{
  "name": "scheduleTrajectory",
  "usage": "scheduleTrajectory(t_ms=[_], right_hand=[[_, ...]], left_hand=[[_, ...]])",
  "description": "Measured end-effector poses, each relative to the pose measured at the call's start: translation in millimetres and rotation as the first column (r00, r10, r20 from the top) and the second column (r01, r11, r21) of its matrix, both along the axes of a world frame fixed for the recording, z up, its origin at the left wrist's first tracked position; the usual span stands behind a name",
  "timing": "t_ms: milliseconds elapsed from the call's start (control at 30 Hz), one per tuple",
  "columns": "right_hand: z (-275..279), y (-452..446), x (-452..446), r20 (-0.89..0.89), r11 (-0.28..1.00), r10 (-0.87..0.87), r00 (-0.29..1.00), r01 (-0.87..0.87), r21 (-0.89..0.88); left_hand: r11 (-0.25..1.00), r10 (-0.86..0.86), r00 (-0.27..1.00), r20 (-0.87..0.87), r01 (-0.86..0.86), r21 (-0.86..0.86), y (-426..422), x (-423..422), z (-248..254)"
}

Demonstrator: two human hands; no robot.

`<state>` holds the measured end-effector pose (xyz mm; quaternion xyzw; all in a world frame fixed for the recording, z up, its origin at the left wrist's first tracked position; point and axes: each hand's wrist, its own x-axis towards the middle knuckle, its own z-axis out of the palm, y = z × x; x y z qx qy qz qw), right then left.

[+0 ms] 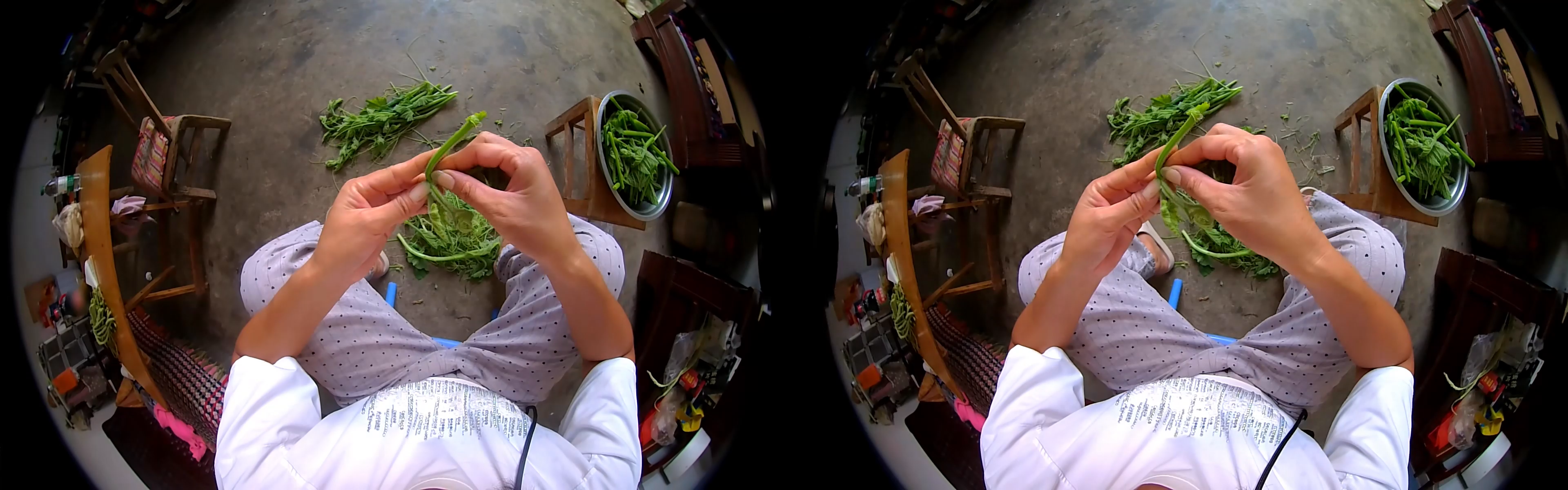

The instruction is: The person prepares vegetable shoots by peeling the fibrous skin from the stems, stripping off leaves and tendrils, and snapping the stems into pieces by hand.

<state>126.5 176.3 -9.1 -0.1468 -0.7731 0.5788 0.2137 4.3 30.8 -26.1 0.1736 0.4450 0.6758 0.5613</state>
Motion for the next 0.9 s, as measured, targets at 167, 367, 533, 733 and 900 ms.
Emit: scheduleTrajectory(t_ms=[167,367,533,733,900], right_hand=[[3.4,-3.5,-0.4,0.034,0.999,-0.026,0.999,0.027,-0.018],[1.6,-6.4,-1.5,0.007,0.998,-0.056,0.998,0.056,0.028],[14.4,-7.7,0.3,0.09,0.984,-0.147,0.985,0.136,0.118],[8.2,8.3,3.8,0.025,0.981,-0.15,0.988,0.146,0.13],[14.2,26.8,12.2,0.045,0.92,-0.354,0.934,0.356,-0.16]], left_hand=[[1.0,0.016,0.999,-0.029,-0.016,0.001,0.7,1.6,-0.9],[1.0,0.013,0.999,-0.042,-0.012,0.013,1.3,3.0,-0.2],[1.0,-0.014,0.997,-0.08,0.012,-0.023,3.1,5.4,3.8],[0.999,-0.048,0.998,0.039,0.048,-0.023,2.8,0.8,7.9],[1.0,0.003,0.981,0.196,-0.005,0.014,0.6,-2.4,2.3]])
